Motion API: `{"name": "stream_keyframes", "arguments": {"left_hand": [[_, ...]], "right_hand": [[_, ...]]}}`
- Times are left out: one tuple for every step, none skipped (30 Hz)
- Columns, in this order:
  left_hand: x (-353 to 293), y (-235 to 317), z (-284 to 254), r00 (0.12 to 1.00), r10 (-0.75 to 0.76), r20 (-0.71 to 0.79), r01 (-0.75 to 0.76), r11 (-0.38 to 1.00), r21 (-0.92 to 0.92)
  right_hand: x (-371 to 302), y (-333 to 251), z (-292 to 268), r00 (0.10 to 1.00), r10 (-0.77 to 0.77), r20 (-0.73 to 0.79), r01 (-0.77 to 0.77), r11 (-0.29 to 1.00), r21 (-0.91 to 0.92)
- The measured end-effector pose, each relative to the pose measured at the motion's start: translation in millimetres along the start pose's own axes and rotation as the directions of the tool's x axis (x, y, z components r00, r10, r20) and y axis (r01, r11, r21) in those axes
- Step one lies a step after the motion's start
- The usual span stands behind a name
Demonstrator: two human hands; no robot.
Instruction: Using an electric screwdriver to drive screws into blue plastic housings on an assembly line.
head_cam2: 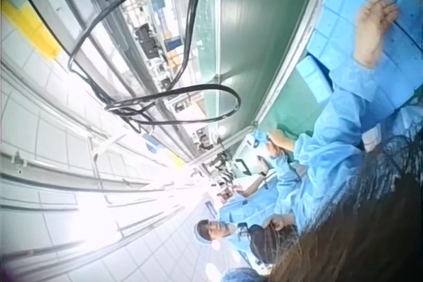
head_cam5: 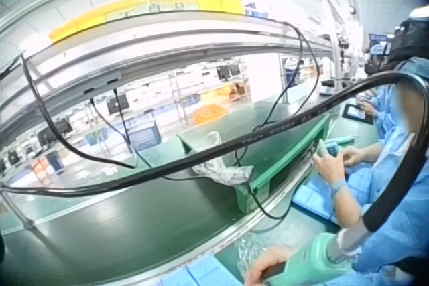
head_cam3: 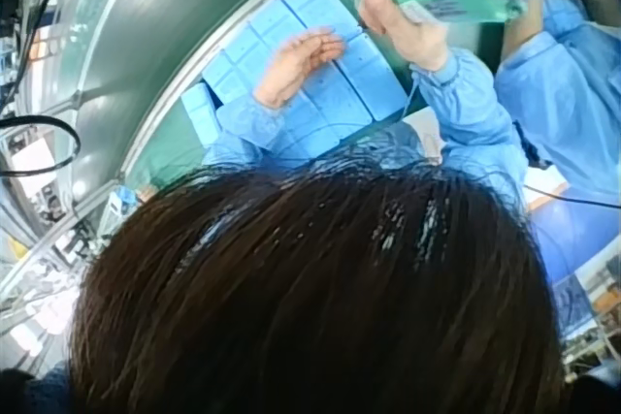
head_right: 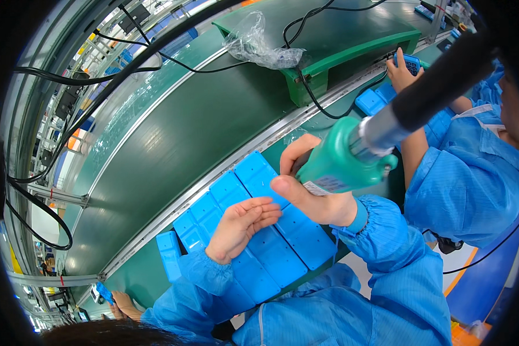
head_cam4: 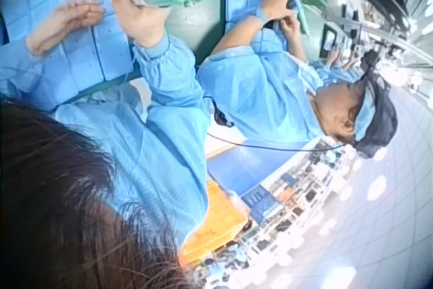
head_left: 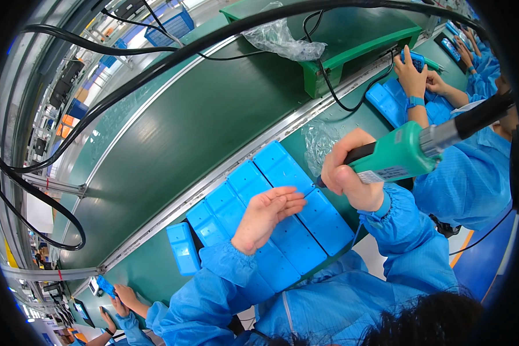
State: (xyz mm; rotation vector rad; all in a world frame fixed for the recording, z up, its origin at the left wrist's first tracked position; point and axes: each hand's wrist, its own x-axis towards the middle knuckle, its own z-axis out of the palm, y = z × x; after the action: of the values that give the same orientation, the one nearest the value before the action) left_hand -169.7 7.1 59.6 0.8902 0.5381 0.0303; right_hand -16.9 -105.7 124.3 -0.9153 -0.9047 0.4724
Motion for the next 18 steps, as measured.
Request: {"name": "stream_keyframes", "arguments": {"left_hand": [[2, 2, 1, 1.0, 0.015, -0.02, -0.015, 1.0, 0.007], [4, 4, 2, 0.999, 0.031, -0.041, -0.03, 0.999, 0.015], [6, 6, 2, 0.999, 0.029, -0.041, -0.028, 1.0, 0.011], [8, 8, 2, 0.997, 0.024, -0.079, -0.021, 0.999, 0.037], [10, 9, 2, 0.993, 0.019, -0.116, -0.012, 0.998, 0.062], [12, 11, 2, 0.993, 0.018, -0.117, -0.011, 0.998, 0.059], [14, 13, 1, 0.992, -0.007, -0.126, 0.018, 0.996, 0.087], [16, 15, 2, 0.99, -0.031, -0.135, 0.047, 0.992, 0.115], [19, 16, 3, 0.99, -0.034, -0.134, 0.05, 0.992, 0.113], [21, 18, 4, 0.991, -0.048, -0.128, 0.066, 0.988, 0.139], [24, 20, 5, 0.991, -0.063, -0.122, 0.082, 0.983, 0.164], [27, 20, 7, 0.99, -0.064, -0.122, 0.084, 0.983, 0.163], [30, 20, 8, 0.995, -0.053, -0.089, 0.068, 0.984, 0.165], [34, 20, 10, 0.997, -0.043, -0.057, 0.052, 0.985, 0.167], [37, 19, 11, 0.997, -0.044, -0.058, 0.053, 0.985, 0.166], [41, 17, 12, 0.999, -0.012, -0.034, 0.017, 0.988, 0.154], [44, 15, 12, 1.0, 0.021, -0.011, -0.019, 0.99, 0.141], [47, 13, 10, 1.0, 0.018, -0.013, -0.016, 0.99, 0.14]], "right_hand": [[-1, 3, 0, 1.0, 0.024, -0.001, -0.024, 0.999, -0.027], [-2, 6, -1, 0.999, 0.049, -0.002, -0.049, 0.997, -0.053], [-4, 8, -2, 0.999, 0.053, -0.002, -0.053, 0.997, -0.055], [-5, 10, -3, 0.998, 0.067, 0.007, -0.066, 0.996, -0.067], [-5, 11, -4, 0.997, 0.082, 0.015, -0.08, 0.994, -0.08], [-6, 11, -4, 0.996, 0.085, 0.016, -0.084, 0.993, -0.081], [-6, 11, -5, 0.996, 0.082, 0.019, -0.08, 0.993, -0.081], [-6, 12, -5, 0.997, 0.078, 0.022, -0.076, 0.994, -0.082], [-6, 13, -5, 0.997, 0.08, 0.02, -0.078, 0.993, -0.083], [-6, 15, -4, 0.996, 0.087, 0.01, -0.086, 0.994, -0.068], [-6, 17, -5, 0.996, 0.094, 0.0, -0.094, 0.994, -0.054], [-6, 18, -5, 0.995, 0.095, -0.001, -0.095, 0.994, -0.054], [-6, 19, -6, 0.997, 0.082, -0.003, -0.082, 0.995, -0.064], [-5, 20, -6, 0.998, 0.069, -0.005, -0.069, 0.995, -0.074], [-5, 20, -6, 0.997, 0.071, -0.005, -0.071, 0.995, -0.073], [-4, 19, -6, 0.998, 0.067, -0.007, -0.068, 0.994, -0.082], [-4, 19, -6, 0.998, 0.064, -0.01, -0.064, 0.994, -0.091], [-5, 20, -5, 0.998, 0.067, -0.01, -0.067, 0.994, -0.09]]}}
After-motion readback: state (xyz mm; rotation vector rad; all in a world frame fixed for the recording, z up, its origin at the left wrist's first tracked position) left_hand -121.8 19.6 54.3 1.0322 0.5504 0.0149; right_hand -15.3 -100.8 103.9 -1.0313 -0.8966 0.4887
